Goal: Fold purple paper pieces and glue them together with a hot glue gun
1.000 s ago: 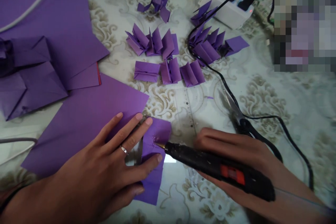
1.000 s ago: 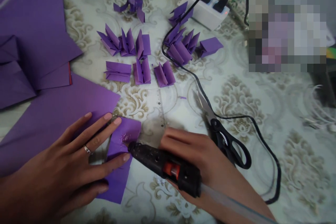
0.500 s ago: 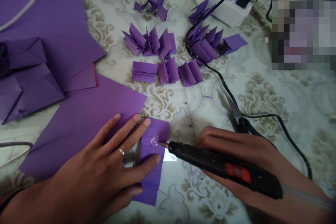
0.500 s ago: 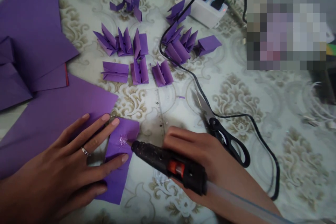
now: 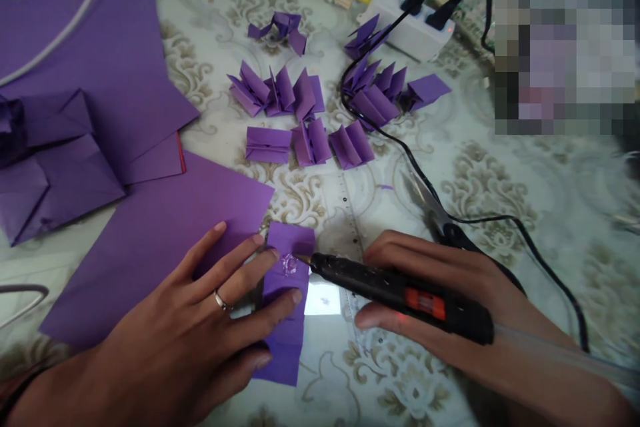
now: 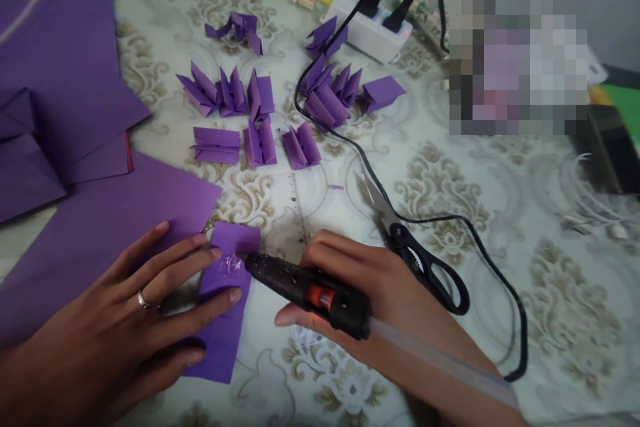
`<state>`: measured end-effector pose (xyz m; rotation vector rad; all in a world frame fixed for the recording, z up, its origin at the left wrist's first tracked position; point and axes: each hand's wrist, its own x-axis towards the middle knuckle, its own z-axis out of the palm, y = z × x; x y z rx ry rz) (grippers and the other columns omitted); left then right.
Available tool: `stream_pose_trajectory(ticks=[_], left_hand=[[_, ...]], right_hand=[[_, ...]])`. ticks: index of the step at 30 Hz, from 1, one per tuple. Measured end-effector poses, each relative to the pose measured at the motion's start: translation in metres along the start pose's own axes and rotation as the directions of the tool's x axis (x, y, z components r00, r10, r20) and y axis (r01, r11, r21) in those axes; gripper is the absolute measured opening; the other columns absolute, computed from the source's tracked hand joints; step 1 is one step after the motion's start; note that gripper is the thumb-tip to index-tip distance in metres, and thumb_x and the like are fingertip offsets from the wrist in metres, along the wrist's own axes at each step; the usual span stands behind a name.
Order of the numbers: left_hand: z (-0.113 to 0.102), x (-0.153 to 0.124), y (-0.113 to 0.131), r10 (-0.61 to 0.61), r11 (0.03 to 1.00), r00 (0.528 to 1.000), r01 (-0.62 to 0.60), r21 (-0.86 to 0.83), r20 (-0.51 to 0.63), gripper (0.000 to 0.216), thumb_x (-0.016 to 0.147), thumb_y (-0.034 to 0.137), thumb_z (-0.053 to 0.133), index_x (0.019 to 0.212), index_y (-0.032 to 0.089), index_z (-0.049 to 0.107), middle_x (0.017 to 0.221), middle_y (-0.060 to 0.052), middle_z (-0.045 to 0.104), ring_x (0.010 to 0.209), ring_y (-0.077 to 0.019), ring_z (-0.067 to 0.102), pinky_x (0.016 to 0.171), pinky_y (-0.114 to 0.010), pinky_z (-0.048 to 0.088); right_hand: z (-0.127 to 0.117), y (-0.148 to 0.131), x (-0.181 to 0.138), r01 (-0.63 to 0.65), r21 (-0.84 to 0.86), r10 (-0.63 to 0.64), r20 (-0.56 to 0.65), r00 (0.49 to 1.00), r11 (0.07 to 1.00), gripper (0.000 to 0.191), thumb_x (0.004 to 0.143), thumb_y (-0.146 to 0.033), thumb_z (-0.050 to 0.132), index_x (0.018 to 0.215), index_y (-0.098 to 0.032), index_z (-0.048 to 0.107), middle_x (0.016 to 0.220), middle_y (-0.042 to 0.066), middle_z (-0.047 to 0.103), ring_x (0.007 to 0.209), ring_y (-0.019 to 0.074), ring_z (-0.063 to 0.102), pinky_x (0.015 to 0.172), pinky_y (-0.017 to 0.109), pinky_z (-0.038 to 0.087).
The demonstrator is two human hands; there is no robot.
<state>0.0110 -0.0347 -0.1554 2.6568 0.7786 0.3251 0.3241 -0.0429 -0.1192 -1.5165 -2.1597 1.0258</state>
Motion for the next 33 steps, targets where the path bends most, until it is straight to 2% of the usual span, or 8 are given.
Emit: stream_pose_trajectory(ticks=[5, 7, 11, 15, 20, 26, 30, 33], left_hand=[[-0.0023, 0.0008, -0.0009, 0.028, 0.999, 0.999, -0.029, 0.017, 0.029, 0.043, 0.107, 0.05, 0.065, 0.147, 0.036, 0.067, 0.158, -0.005, 0.056, 0.154, -0.0259, 0.047, 0.14, -0.047, 0.004], [-0.0022, 0.0007, -0.0013, 0.032, 0.999, 0.999, -0.032, -0.003, 0.031, 0.039, 0.105, 0.048, 0.068, 0.141, 0.033, 0.069, 0.158, -0.006, 0.055, 0.155, -0.0267, 0.046, 0.14, -0.048, 0.003], [0.0002, 0.0001, -0.0011, 0.02, 1.0, 1.0, -0.019, -0.018, 0.012, 0.037, 0.103, 0.049, 0.071, 0.136, 0.032, 0.071, 0.157, -0.006, 0.057, 0.156, -0.0271, 0.046, 0.14, -0.05, 0.004], [0.0016, -0.001, -0.0006, 0.008, 1.0, 1.0, -0.008, -0.013, 0.009, 0.042, 0.1, 0.05, 0.074, 0.138, 0.032, 0.07, 0.157, -0.007, 0.057, 0.156, -0.0269, 0.045, 0.14, -0.049, 0.005], [0.0008, 0.0, -0.0005, 0.009, 1.0, 1.0, -0.009, -0.012, 0.006, 0.041, 0.101, 0.049, 0.073, 0.137, 0.032, 0.07, 0.156, -0.008, 0.057, 0.155, -0.0272, 0.045, 0.14, -0.05, 0.006], [-0.0006, 0.0002, 0.0003, 0.01, 1.0, 1.0, -0.01, 0.014, 0.005, 0.04, 0.1, 0.05, 0.073, 0.134, 0.029, 0.07, 0.154, -0.007, 0.06, 0.155, -0.0268, 0.046, 0.14, -0.049, 0.007], [0.0007, 0.0004, 0.0018, 0.009, 1.0, 1.0, -0.009, 0.02, -0.006, 0.04, 0.102, 0.051, 0.07, 0.132, 0.024, 0.069, 0.156, -0.01, 0.062, 0.155, -0.0279, 0.048, 0.14, -0.049, 0.008], [0.0029, 0.0015, 0.002, -0.003, 1.0, 1.0, 0.003, 0.016, -0.029, 0.041, 0.104, 0.051, 0.068, 0.13, 0.02, 0.069, 0.155, -0.01, 0.064, 0.153, -0.0273, 0.051, 0.141, -0.048, 0.01]], right_hand=[[0.0003, -0.0023, 0.0034, 0.098, 0.087, -0.103, 0.051, 0.993, 0.991, 0.043, 0.107, -0.058, 0.063, 0.082, -0.022, 0.064, 0.074, -0.003, 0.059, 0.063, 0.012, 0.061, 0.056, 0.025, 0.045], [0.0006, -0.0013, 0.0034, 0.094, 0.083, -0.098, 0.044, 0.994, 0.992, 0.048, 0.107, -0.062, 0.06, 0.08, -0.022, 0.063, 0.073, -0.003, 0.059, 0.061, 0.012, 0.06, 0.055, 0.025, 0.044], [0.0006, 0.0012, 0.0001, 0.047, -0.003, -0.047, 0.006, 0.999, 0.999, 0.041, 0.103, -0.059, 0.069, 0.087, -0.022, 0.067, 0.077, -0.003, 0.063, 0.062, 0.0122, 0.061, 0.055, 0.026, 0.044], [-0.0008, 0.0005, -0.0025, 0.119, 0.055, -0.122, 0.063, 0.991, 0.991, 0.042, 0.105, -0.06, 0.065, 0.085, -0.023, 0.066, 0.076, -0.003, 0.064, 0.063, 0.0124, 0.064, 0.057, 0.025, 0.046], [-0.0032, -0.0013, 0.0001, 0.068, -0.054, -0.068, 0.002, 0.998, 0.996, 0.047, 0.105, -0.063, 0.062, 0.082, -0.021, 0.066, 0.078, 0.0, 0.066, 0.063, 0.014, 0.064, 0.055, 0.027, 0.047], [-0.002, -0.0034, 0.0005, 0.151, -0.015, -0.148, 0.123, 0.981, 0.988, 0.046, 0.108, -0.058, 0.06, 0.081, -0.021, 0.065, 0.075, -0.001, 0.064, 0.063, 0.0121, 0.064, 0.057, 0.024, 0.048], [0.001, -0.0015, -0.0009, 0.1, -0.031, -0.099, 0.013, 0.995, 0.995, 0.037, 0.104, -0.056, 0.068, 0.091, -0.021, 0.068, 0.082, -0.001, 0.066, 0.067, 0.0139, 0.065, 0.058, 0.027, 0.048], [0.0021, -0.0031, 0.0014, 0.135, -0.006, -0.134, 0.052, 0.99, 0.991, 0.04, 0.107, -0.054, 0.065, 0.084, -0.021, 0.064, 0.077, -0.002, 0.063, 0.065, 0.0132, 0.063, 0.057, 0.025, 0.047]])
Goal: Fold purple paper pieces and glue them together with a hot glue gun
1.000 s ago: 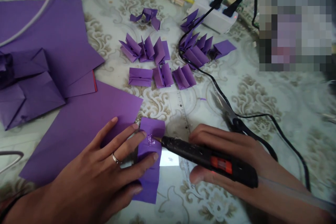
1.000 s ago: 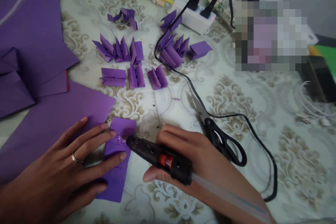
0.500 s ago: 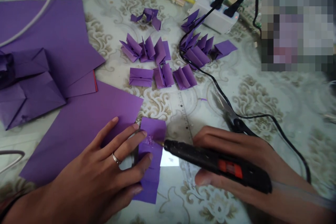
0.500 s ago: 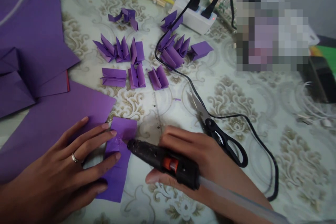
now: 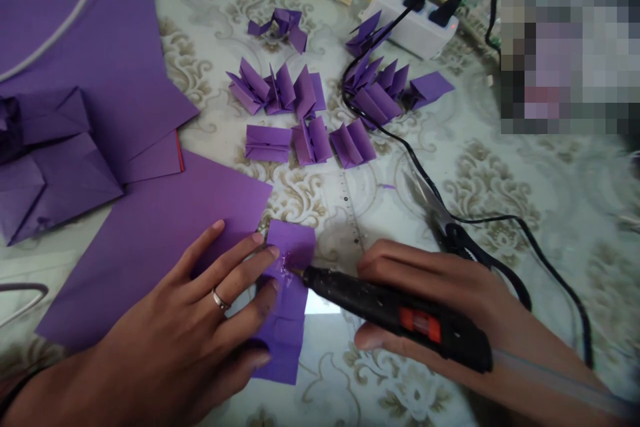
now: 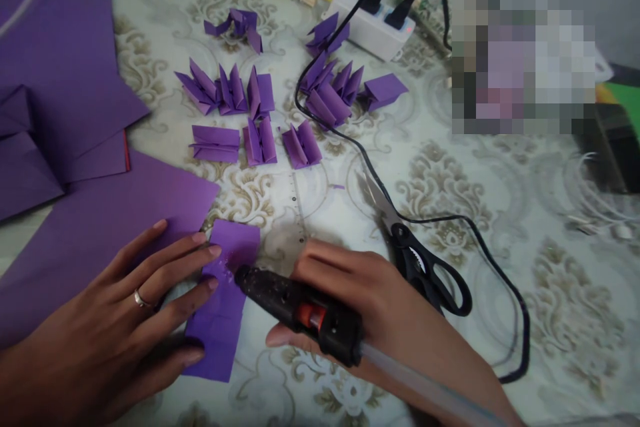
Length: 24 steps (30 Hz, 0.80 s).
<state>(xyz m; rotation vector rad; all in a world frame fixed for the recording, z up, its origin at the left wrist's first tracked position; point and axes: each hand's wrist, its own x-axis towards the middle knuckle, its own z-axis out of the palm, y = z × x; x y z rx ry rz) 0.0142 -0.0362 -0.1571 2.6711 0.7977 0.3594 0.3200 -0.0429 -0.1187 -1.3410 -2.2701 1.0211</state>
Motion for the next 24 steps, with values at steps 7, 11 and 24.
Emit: stream_pose_trajectory(ticks=[7, 11, 24], left_hand=[[0.0007, -0.001, 0.0003, -0.005, 1.0, 1.0, 0.005, 0.005, -0.005, 0.038, 0.104, 0.051, 0.067, 0.125, 0.019, 0.07, 0.153, -0.01, 0.066, 0.152, -0.0289, 0.053, 0.141, -0.049, 0.012], [-0.0018, -0.0005, 0.0007, 0.001, 1.0, 1.0, -0.001, 0.016, 0.005, 0.038, 0.106, 0.051, 0.065, 0.125, 0.018, 0.07, 0.152, -0.011, 0.066, 0.151, -0.0283, 0.054, 0.141, -0.048, 0.011], [-0.0014, 0.0015, -0.0004, -0.006, 1.0, 1.0, 0.006, 0.004, 0.016, 0.039, 0.104, 0.05, 0.067, 0.128, 0.019, 0.069, 0.154, -0.011, 0.064, 0.152, -0.0292, 0.052, 0.141, -0.048, 0.01]], right_hand=[[0.0027, 0.0025, -0.001, -0.074, -0.027, 0.072, -0.074, 0.995, 0.997, 0.036, 0.105, -0.056, 0.067, 0.092, -0.022, 0.07, 0.085, 0.0, 0.069, 0.07, 0.015, 0.067, 0.06, 0.027, 0.049], [0.0032, 0.0047, -0.0018, 0.0, 0.006, 0.0, -0.008, 1.0, 1.0, 0.039, 0.106, -0.054, 0.067, 0.085, -0.022, 0.067, 0.078, -0.001, 0.065, 0.065, 0.0137, 0.063, 0.058, 0.027, 0.047], [0.001, 0.001, 0.0006, 0.008, 0.03, -0.008, 0.006, 1.0, 1.0, 0.033, 0.106, -0.052, 0.068, 0.089, -0.023, 0.069, 0.079, -0.001, 0.067, 0.065, 0.0141, 0.066, 0.058, 0.026, 0.048]])
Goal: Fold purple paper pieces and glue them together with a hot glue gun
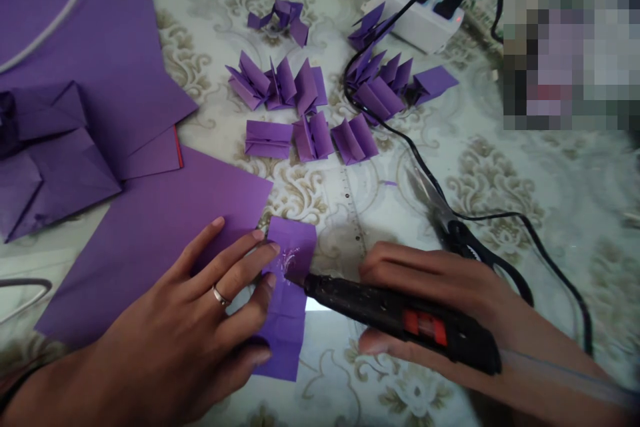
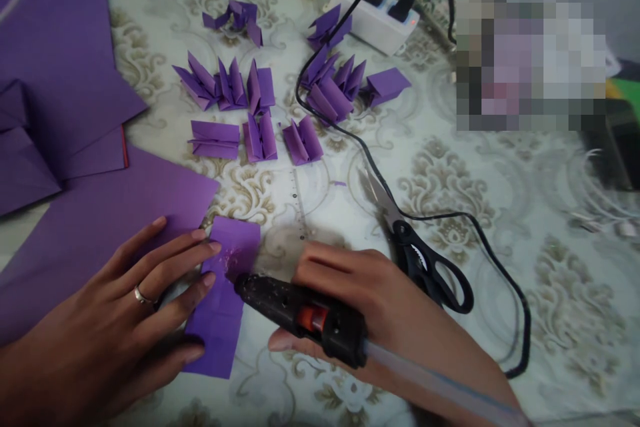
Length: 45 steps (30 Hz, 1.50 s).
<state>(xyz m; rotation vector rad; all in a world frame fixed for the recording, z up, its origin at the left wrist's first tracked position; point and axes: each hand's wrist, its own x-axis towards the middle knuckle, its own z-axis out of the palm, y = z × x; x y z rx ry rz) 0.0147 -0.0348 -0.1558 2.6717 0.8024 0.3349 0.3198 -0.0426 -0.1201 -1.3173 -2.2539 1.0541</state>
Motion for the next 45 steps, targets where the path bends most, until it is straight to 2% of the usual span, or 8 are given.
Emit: stream_pose_trajectory(ticks=[4, 8, 13, 18, 23, 30, 35, 45], left_hand=[[-0.001, 0.0004, 0.0001, 0.01, 1.0, 1.0, -0.01, -0.009, -0.002, 0.038, 0.105, 0.051, 0.066, 0.126, 0.019, 0.069, 0.153, -0.011, 0.064, 0.153, -0.029, 0.052, 0.141, -0.048, 0.01], [0.0, -0.0015, 0.0, 0.002, 1.0, 1.0, -0.002, -0.003, -0.009, 0.038, 0.106, 0.049, 0.064, 0.128, 0.018, 0.069, 0.156, -0.012, 0.062, 0.154, -0.0293, 0.05, 0.141, -0.049, 0.012], [0.0004, -0.0019, -0.0001, 0.001, 1.0, 1.0, -0.001, -0.008, -0.003, 0.037, 0.105, 0.05, 0.065, 0.126, 0.02, 0.069, 0.155, -0.011, 0.063, 0.154, -0.0292, 0.051, 0.141, -0.048, 0.011], [-0.001, 0.0004, -0.0001, 0.01, 1.0, 1.0, -0.01, 0.025, -0.004, 0.037, 0.108, 0.049, 0.06, 0.128, 0.019, 0.068, 0.154, -0.012, 0.062, 0.152, -0.0291, 0.052, 0.14, -0.048, 0.012], [-0.0017, 0.0001, -0.0002, 0.008, 1.0, 1.0, -0.008, 0.01, 0.005, 0.036, 0.107, 0.049, 0.061, 0.126, 0.019, 0.069, 0.157, -0.015, 0.059, 0.155, -0.03, 0.048, 0.14, -0.047, 0.01], [-0.0003, -0.0022, 0.001, -0.014, 1.0, 1.0, 0.014, -0.017, -0.003, 0.038, 0.105, 0.049, 0.066, 0.127, 0.018, 0.068, 0.167, -0.018, 0.049, 0.165, -0.0313, 0.034, 0.14, -0.048, 0.012], [0.0001, -0.0017, 0.0011, -0.015, 1.0, 1.0, 0.015, -0.006, 0.004, 0.038, 0.105, 0.049, 0.064, 0.128, 0.019, 0.068, 0.168, -0.018, 0.048, 0.165, -0.031, 0.034, 0.14, -0.047, 0.012], [-0.0007, -0.0011, 0.0009, -0.018, 1.0, 1.0, 0.018, -0.009, 0.0, 0.04, 0.103, 0.05, 0.068, 0.129, 0.019, 0.067, 0.168, -0.017, 0.049, 0.165, -0.0306, 0.034, 0.14, -0.047, 0.012]], right_hand=[[0.0011, 0.0002, -0.0005, -0.049, -0.069, 0.044, -0.063, 0.997, 0.996, 0.035, 0.105, -0.053, 0.068, 0.089, -0.022, 0.069, 0.082, 0.0, 0.067, 0.067, 0.015, 0.066, 0.059, 0.027, 0.049], [0.0008, 0.0014, -0.0009, 0.03, -0.036, -0.03, -0.014, 0.999, 0.999, 0.033, 0.106, -0.05, 0.068, 0.089, -0.022, 0.067, 0.08, -0.001, 0.066, 0.067, 0.0148, 0.067, 0.06, 0.027, 0.05], [-0.0003, -0.0004, 0.0012, -0.053, -0.092, 0.045, -0.089, 0.995, 0.994, 0.034, 0.104, -0.053, 0.069, 0.09, -0.022, 0.07, 0.083, 0.001, 0.069, 0.066, 0.0153, 0.067, 0.057, 0.028, 0.049], [-0.0003, -0.0049, 0.0048, 0.018, -0.047, -0.018, -0.007, 1.0, 0.999, 0.029, 0.105, -0.047, 0.07, 0.089, -0.023, 0.07, 0.076, -0.002, 0.066, 0.064, 0.0148, 0.066, 0.056, 0.026, 0.049], [0.0028, -0.001, 0.0026, -0.04, -0.069, 0.033, -0.096, 0.995, 0.997, 0.032, 0.102, -0.049, 0.073, 0.086, -0.022, 0.069, 0.08, 0.0, 0.066, 0.063, 0.0153, 0.065, 0.055, 0.027, 0.048], [0.0043, -0.0014, 0.0044, -0.042, -0.077, 0.035, -0.094, 0.995, 0.996, 0.031, 0.104, -0.051, 0.07, 0.091, -0.022, 0.072, 0.083, 0.001, 0.069, 0.067, 0.0163, 0.067, 0.057, 0.029, 0.05], [0.0054, -0.0025, 0.005, -0.03, -0.02, 0.03, -0.01, 1.0, 0.999, 0.035, 0.103, -0.051, 0.072, 0.085, -0.021, 0.071, 0.08, 0.001, 0.069, 0.066, 0.0148, 0.066, 0.058, 0.027, 0.052], [0.007, -0.0034, 0.0059, 0.019, -0.029, -0.02, -0.019, 1.0, 0.999, 0.036, 0.105, -0.051, 0.068, 0.087, -0.02, 0.07, 0.081, 0.001, 0.069, 0.067, 0.0156, 0.068, 0.059, 0.027, 0.053]])
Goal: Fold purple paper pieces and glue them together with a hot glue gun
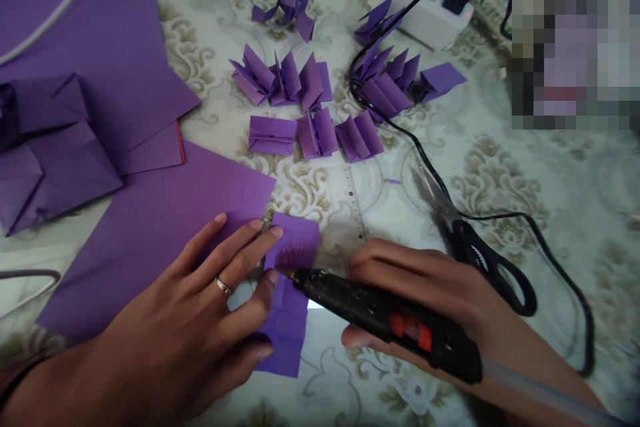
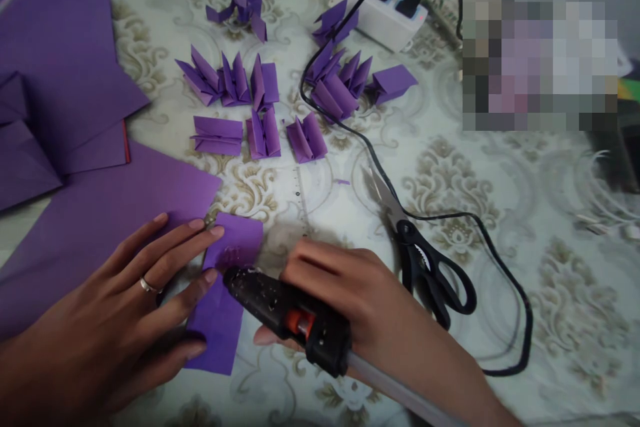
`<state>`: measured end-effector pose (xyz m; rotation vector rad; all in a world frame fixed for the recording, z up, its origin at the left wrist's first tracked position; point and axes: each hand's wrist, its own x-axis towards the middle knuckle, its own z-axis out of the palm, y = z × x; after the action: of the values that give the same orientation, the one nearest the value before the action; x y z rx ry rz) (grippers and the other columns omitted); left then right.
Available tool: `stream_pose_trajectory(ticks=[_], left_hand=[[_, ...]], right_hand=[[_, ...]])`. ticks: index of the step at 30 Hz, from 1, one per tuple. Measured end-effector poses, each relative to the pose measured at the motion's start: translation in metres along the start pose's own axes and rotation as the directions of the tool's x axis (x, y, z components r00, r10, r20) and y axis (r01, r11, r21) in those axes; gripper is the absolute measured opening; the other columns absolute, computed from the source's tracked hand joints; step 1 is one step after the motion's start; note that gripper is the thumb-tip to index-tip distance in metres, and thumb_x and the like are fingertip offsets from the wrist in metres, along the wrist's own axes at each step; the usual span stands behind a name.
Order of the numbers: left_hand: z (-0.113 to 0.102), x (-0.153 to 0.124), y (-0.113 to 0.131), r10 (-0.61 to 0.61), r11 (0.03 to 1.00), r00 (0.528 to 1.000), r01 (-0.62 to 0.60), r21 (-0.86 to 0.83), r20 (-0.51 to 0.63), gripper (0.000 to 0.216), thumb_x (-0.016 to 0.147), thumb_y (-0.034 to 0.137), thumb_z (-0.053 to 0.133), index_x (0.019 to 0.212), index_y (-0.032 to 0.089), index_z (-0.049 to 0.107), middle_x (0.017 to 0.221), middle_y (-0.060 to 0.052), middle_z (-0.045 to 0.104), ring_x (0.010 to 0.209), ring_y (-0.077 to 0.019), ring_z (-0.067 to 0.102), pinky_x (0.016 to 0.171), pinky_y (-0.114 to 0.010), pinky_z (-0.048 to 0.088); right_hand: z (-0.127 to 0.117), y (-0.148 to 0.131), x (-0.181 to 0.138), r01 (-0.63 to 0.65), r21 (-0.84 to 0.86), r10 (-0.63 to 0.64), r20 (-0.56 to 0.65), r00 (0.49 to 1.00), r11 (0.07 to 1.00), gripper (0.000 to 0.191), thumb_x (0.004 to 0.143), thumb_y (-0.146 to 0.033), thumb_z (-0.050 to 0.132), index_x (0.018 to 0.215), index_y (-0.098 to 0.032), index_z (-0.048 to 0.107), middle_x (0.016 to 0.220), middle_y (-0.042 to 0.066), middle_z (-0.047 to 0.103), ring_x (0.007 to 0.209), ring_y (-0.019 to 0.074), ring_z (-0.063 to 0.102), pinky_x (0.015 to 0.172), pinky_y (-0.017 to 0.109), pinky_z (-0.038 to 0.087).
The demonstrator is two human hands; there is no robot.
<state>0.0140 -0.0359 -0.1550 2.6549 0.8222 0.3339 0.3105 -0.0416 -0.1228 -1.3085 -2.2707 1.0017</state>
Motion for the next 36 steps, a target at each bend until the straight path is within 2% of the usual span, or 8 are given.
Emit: stream_pose_trajectory(ticks=[3, 8, 12, 16, 20, 25, 30, 36], left_hand=[[-0.0002, -0.0001, 0.0002, 0.001, 1.0, 1.0, -0.001, -0.011, 0.008, 0.04, 0.104, 0.05, 0.068, 0.129, 0.019, 0.067, 0.169, -0.017, 0.048, 0.166, -0.0312, 0.032, 0.14, -0.048, 0.01], [-0.0013, -0.0009, 0.0001, 0.001, 1.0, 1.0, -0.001, -0.002, 0.017, 0.04, 0.104, 0.05, 0.067, 0.13, 0.019, 0.067, 0.169, -0.017, 0.047, 0.165, -0.0317, 0.032, 0.14, -0.048, 0.009], [-0.0009, -0.0004, -0.0005, 0.009, 1.0, 1.0, -0.01, 0.004, 0.026, 0.04, 0.105, 0.05, 0.065, 0.129, 0.019, 0.066, 0.168, -0.018, 0.048, 0.164, -0.0321, 0.036, 0.14, -0.049, 0.01], [-0.0007, 0.0006, -0.0009, 0.01, 1.0, 1.0, -0.01, 0.011, 0.022, 0.04, 0.105, 0.05, 0.065, 0.131, 0.019, 0.065, 0.168, -0.018, 0.047, 0.165, -0.0316, 0.034, 0.14, -0.048, 0.01], [-0.0007, 0.0004, -0.0007, 0.01, 1.0, 1.0, -0.01, 0.002, 0.022, 0.038, 0.105, 0.05, 0.064, 0.128, 0.019, 0.066, 0.167, -0.018, 0.048, 0.164, -0.0319, 0.034, 0.139, -0.049, 0.011], [-0.0008, -0.0005, -0.0005, 0.018, 1.0, 1.0, -0.018, 0.014, 0.026, 0.041, 0.104, 0.049, 0.066, 0.132, 0.019, 0.065, 0.168, -0.019, 0.047, 0.165, -0.0325, 0.033, 0.139, -0.049, 0.01], [-0.0009, -0.0002, -0.0007, 0.011, 1.0, 0.999, -0.012, 0.025, 0.03, 0.041, 0.103, 0.051, 0.068, 0.129, 0.02, 0.065, 0.168, -0.017, 0.048, 0.164, -0.0318, 0.034, 0.139, -0.049, 0.01], [-0.0009, -0.0004, -0.0009, 0.018, 1.0, 0.999, -0.019, 0.024, 0.045, 0.043, 0.102, 0.053, 0.069, 0.13, 0.021, 0.065, 0.17, -0.018, 0.045, 0.165, -0.0321, 0.032, 0.139, -0.049, 0.009]], right_hand=[[0.0008, 0.0002, -0.0009, -0.052, -0.029, 0.049, -0.071, 0.996, 0.998, 0.031, 0.103, -0.048, 0.072, 0.088, -0.021, 0.07, 0.085, 0.002, 0.07, 0.067, 0.0164, 0.068, 0.058, 0.028, 0.052], [-0.0011, -0.0013, -0.0009, -0.016, -0.035, 0.016, 0.009, 1.0, 0.999, 0.037, 0.106, -0.052, 0.066, 0.086, -0.021, 0.068, 0.084, 0.002, 0.07, 0.068, 0.016, 0.07, 0.06, 0.027, 0.053], [-0.0001, 0.0, -0.0033, -0.047, -0.073, 0.042, -0.078, 0.996, 0.996, 0.034, 0.107, -0.051, 0.066, 0.09, -0.021, 0.069, 0.086, 0.003, 0.071, 0.068, 0.0159, 0.069, 0.058, 0.028, 0.051], [0.0015, 0.0011, -0.0039, 0.015, -0.041, -0.015, -0.002, 1.0, 0.999, 0.037, 0.106, -0.051, 0.066, 0.087, -0.02, 0.068, 0.079, 0.0, 0.067, 0.065, 0.0146, 0.067, 0.058, 0.026, 0.051], [0.0009, 0.0018, -0.0023, -0.014, -0.07, 0.007, -0.093, 0.996, 0.997, 0.034, 0.108, -0.049, 0.064, 0.091, -0.019, 0.068, 0.084, 0.002, 0.067, 0.065, 0.0142, 0.066, 0.056, 0.027, 0.05], [-0.0007, 0.0038, -0.0052, 0.022, -0.035, -0.022, 0.013, 1.0, 0.999, 0.034, 0.107, -0.051, 0.065, 0.091, -0.02, 0.067, 0.083, 0.0, 0.066, 0.067, 0.0127, 0.067, 0.059, 0.024, 0.051], [0.0004, 0.0047, -0.0053, -0.03, -0.077, 0.023, -0.09, 0.996, 0.997, 0.03, 0.107, -0.049, 0.065, 0.096, -0.022, 0.068, 0.087, 0.001, 0.069, 0.068, 0.0145, 0.068, 0.057, 0.026, 0.051], [-0.0025, -0.0012, 0.0013, 0.038, -0.051, -0.038, 0.01, 0.999, 0.998, 0.042, 0.111, -0.054, 0.055, 0.089, -0.021, 0.068, 0.083, 0.002, 0.071, 0.068, 0.0134, 0.071, 0.059, 0.023, 0.054]])
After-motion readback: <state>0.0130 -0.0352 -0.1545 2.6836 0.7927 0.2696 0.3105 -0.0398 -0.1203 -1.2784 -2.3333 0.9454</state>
